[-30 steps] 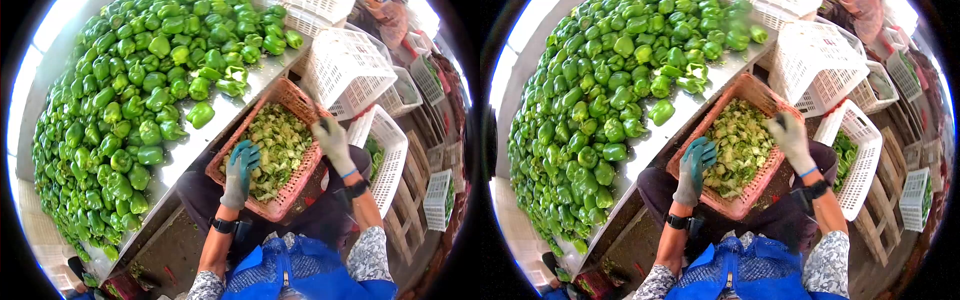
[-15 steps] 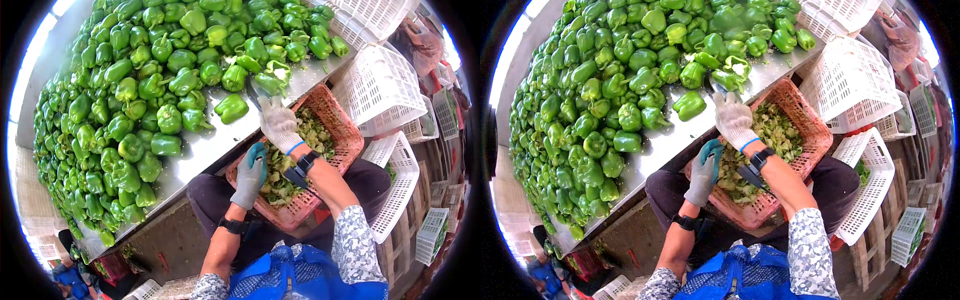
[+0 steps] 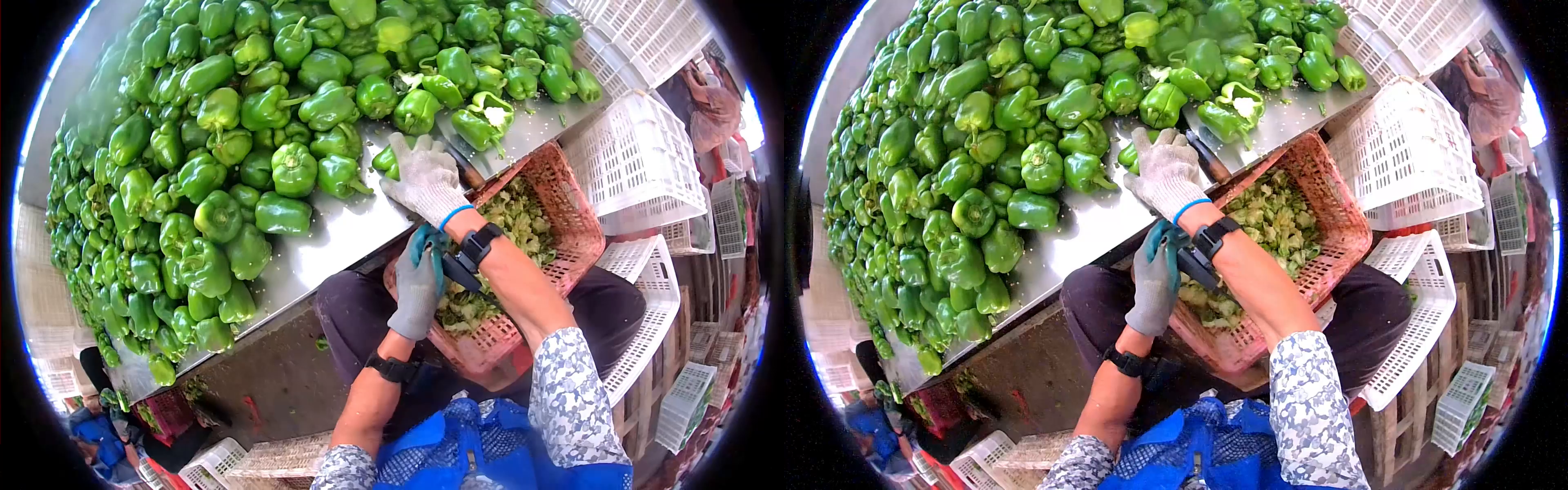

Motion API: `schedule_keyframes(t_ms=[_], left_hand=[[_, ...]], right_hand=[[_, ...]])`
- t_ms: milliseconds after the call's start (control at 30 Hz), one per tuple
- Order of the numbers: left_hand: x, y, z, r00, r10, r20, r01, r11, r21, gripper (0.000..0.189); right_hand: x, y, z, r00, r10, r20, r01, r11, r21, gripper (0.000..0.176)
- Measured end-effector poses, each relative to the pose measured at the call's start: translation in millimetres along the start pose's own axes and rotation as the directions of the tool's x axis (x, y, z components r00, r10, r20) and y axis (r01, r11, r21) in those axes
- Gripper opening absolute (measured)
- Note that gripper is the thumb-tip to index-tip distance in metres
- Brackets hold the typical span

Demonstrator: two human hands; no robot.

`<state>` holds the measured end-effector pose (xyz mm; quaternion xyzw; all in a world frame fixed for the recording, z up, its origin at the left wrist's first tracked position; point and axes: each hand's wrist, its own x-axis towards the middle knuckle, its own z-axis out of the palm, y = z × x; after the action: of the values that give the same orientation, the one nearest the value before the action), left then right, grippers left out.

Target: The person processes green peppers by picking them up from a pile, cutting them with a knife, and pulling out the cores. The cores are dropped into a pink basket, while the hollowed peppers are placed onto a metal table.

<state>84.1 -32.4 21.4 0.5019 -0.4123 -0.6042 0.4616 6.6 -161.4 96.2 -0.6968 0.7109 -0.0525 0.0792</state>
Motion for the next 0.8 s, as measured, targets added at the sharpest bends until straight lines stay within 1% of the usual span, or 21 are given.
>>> schedule_keyframes(t_ms=[67,167,267,300,333,367,400,433,467,533,567,600,633,667,700,733,767,800], left_hand=[[3,15,3,0.998,-0.060,-0.028,0.058,0.996,-0.064,0.031],[4,25,3,1.000,-0.001,0.025,0.004,0.992,-0.127,0.031],[0,22,0,0.997,0.064,0.044,-0.058,0.990,-0.127,0.030],[1,19,0,0.999,0.038,0.037,-0.029,0.974,-0.225,0.030],[0,13,1,0.999,0.009,0.033,0.002,0.947,-0.321,0.030],[-2,12,2,0.999,-0.023,0.031,0.034,0.909,-0.415,0.030],[-5,14,-3,0.997,-0.028,0.071,0.052,0.931,-0.362,0.031],[-6,14,-5,0.998,-0.015,0.068,0.038,0.937,-0.348,0.031],[-8,13,-7,0.998,-0.001,0.066,0.023,0.942,-0.334,0.031],[-10,8,-9,0.997,0.053,0.052,-0.034,0.949,-0.313,0.030],[-10,7,-9,0.999,0.028,0.045,-0.012,0.946,-0.323,0.029],[-10,7,-9,0.999,0.003,0.041,0.011,0.943,-0.332,0.029],[-10,8,-10,0.999,-0.021,0.041,0.033,0.941,-0.337,0.028],[-11,8,-12,0.998,0.007,0.055,0.012,0.943,-0.332,0.028],[-12,10,-15,0.999,-0.025,0.031,0.034,0.935,-0.353,0.029],[-15,12,-19,0.998,-0.061,0.008,0.060,0.926,-0.372,0.031],[-16,15,-22,0.995,-0.098,-0.012,0.086,0.917,-0.390,0.034],[-13,22,-22,0.988,-0.149,-0.042,0.118,0.898,-0.424,0.040]], right_hand=[[8,-5,-9,0.995,0.055,0.084,-0.057,0.998,0.025,0.069],[14,-2,-20,0.985,0.061,0.164,-0.069,0.997,0.045,0.070],[10,5,-25,0.984,0.060,0.168,-0.079,0.991,0.108,0.076],[8,6,-26,0.983,0.065,0.170,-0.087,0.988,0.125,0.079],[7,9,-26,0.983,0.096,0.156,-0.124,0.975,0.183,0.083],[3,12,-30,0.993,0.077,0.084,-0.096,0.965,0.245,0.084],[-3,15,-33,0.996,0.070,0.047,-0.081,0.951,0.297,0.085],[-10,19,-35,0.998,0.066,0.009,-0.065,0.935,0.348,0.086],[-17,21,-37,0.998,0.049,-0.031,-0.032,0.914,0.405,0.080],[-22,16,-32,0.997,-0.049,0.063,0.034,0.977,0.210,0.076],[-25,12,-30,0.990,-0.085,0.115,0.072,0.991,0.113,0.074],[-28,2,-30,0.954,-0.030,0.298,0.042,0.999,-0.033,0.070],[-31,3,-18,0.972,-0.089,0.220,0.110,0.991,-0.083,0.074],[-29,9,-14,0.979,-0.110,0.171,0.102,0.993,0.051,0.075],[-27,15,-13,0.982,-0.137,0.128,0.113,0.977,0.180,0.076],[-27,22,-11,0.987,-0.122,0.102,0.080,0.933,0.350,0.075],[-30,27,-14,0.992,-0.100,0.079,0.046,0.858,0.511,0.074],[-34,30,-15,0.982,-0.101,0.163,-0.068,0.610,0.789,0.070]])
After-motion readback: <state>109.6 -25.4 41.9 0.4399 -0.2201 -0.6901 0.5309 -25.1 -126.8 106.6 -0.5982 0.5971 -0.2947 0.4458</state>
